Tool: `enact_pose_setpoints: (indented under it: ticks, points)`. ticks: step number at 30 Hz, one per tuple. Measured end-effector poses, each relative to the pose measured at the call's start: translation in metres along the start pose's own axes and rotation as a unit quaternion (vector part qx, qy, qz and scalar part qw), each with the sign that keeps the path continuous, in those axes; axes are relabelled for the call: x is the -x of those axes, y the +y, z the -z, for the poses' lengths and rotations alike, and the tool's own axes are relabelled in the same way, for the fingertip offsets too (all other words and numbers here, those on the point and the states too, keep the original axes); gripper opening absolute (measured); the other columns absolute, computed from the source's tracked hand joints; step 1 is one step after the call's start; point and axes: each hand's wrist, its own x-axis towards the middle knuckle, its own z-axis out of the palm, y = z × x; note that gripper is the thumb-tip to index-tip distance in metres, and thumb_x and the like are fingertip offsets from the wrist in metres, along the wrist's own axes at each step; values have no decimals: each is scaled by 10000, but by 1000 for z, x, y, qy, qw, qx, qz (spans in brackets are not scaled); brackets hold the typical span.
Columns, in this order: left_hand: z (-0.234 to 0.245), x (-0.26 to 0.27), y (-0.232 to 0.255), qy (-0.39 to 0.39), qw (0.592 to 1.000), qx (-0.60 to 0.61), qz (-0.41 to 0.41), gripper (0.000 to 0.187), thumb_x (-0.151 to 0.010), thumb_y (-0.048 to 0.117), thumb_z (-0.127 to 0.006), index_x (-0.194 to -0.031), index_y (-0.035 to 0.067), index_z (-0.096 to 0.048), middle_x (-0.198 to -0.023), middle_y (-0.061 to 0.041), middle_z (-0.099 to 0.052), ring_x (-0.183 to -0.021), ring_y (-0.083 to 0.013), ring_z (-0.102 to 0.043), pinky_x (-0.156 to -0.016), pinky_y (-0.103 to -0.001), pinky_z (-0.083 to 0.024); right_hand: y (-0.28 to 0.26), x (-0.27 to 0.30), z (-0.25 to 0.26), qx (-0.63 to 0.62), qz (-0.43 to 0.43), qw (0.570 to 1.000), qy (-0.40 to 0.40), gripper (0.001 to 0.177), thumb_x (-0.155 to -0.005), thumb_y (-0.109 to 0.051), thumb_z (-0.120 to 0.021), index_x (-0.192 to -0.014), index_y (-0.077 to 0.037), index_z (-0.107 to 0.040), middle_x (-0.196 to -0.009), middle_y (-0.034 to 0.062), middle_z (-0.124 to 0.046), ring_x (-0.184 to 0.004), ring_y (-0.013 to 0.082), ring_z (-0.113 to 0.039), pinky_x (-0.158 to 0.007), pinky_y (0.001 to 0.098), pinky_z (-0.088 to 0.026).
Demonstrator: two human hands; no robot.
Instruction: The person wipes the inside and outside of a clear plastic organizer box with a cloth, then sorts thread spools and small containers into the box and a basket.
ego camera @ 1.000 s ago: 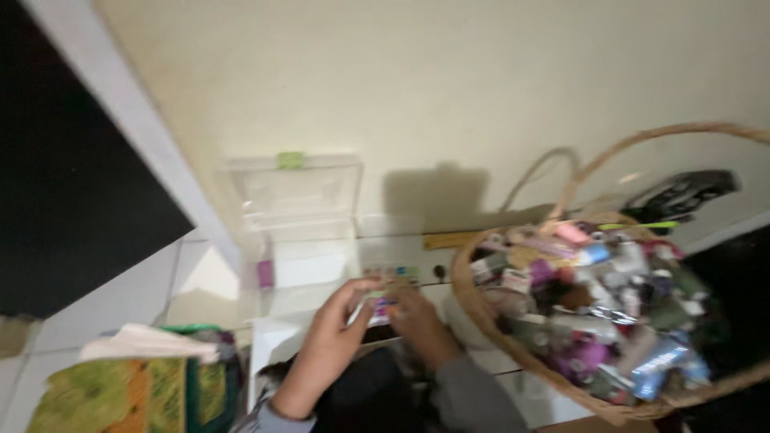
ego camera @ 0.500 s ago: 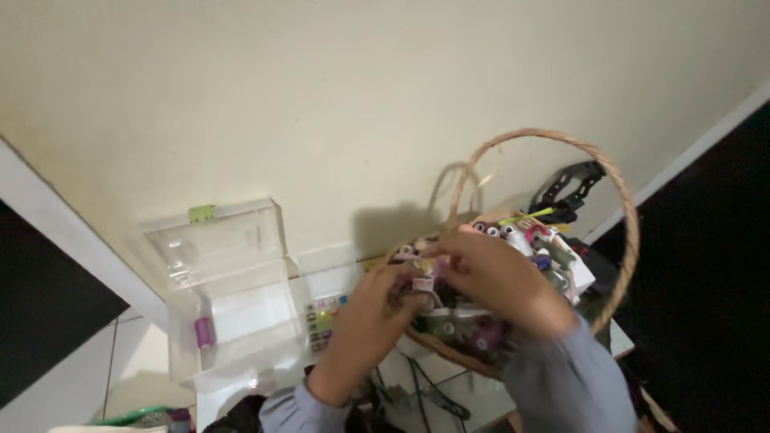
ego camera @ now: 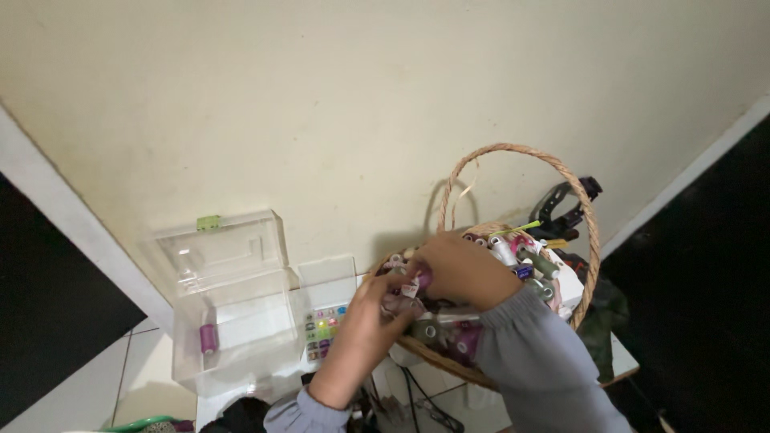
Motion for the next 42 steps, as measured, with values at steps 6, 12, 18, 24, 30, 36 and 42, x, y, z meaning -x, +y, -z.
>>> enact_pose_setpoints:
  ticks: [6,12,18,24,30,36,42]
  points:
    - [-3,-1,-1,-19,999,6,37,390,-686,182,-681,-1028,55,-544,-1023,-106,-563,-925,-231,-574,-787,-310,-458,4,8,5,-100,4,994,38,218,-564,-132,-688,-761,-43,-660,-748,121,-601,-713,242,-601,-632,328,-476]
    - [-2,1,5,0,997,52,60,378,-744,160,-574,-1107,86,-495,-1067,-72,-511,-944,-181,-569,-793,-278,-486,-12,30,28,-145,-126,969,155,234,-656,-213,-698,-832,-60,-681,-778,99,-634,-673,191,-615,-609,294,-483]
    - [32,8,12,50,988,145,6,285,-864,121,-495,-1137,48,-530,-1101,-81,-572,-978,-138,-547,-811,-238,-442,-59,34,23,-365,-120,906,175,331,-689,-218,-648,-988,-77,-640,-793,37,-637,-675,99,-639,-583,217,-515]
    - [79,28,-13,141,948,270,97,303,-823,104,-554,-1108,3,-549,-984,-59,-641,-828,-107,-585,-699,-220,-462,-104,-26,-50,-561,48,805,186,318,-787,-157,-619,-1041,33,-608,-852,91,-646,-761,98,-594,-679,219,-482]
    - [141,70,-71,238,954,-28,178,371,-745,148,-638,-1093,48,-556,-1039,-134,-592,-953,-223,-564,-781,-299,-454,-134,-102,-138,-637,-89,765,37,319,-767,-239,-599,-1031,-61,-606,-895,14,-651,-815,110,-619,-709,255,-503]
    - [175,120,-161,253,918,-179,248,540,-644,144,-708,-1129,73,-482,-1082,-189,-528,-1051,-318,-474,-890,-375,-378,-130,-204,-273,-622,-232,741,-103,296,-688,-239,-700,-926,-76,-636,-844,15,-647,-786,139,-603,-701,286,-491]
    - [182,128,-201,225,907,-33,356,547,-668,132,-674,-1161,140,-437,-1098,-136,-538,-991,-255,-551,-823,-345,-452,-116,-283,-410,-445,-349,818,-102,253,-628,-157,-808,-780,-36,-646,-697,59,-629,-586,135,-579,-490,269,-511]
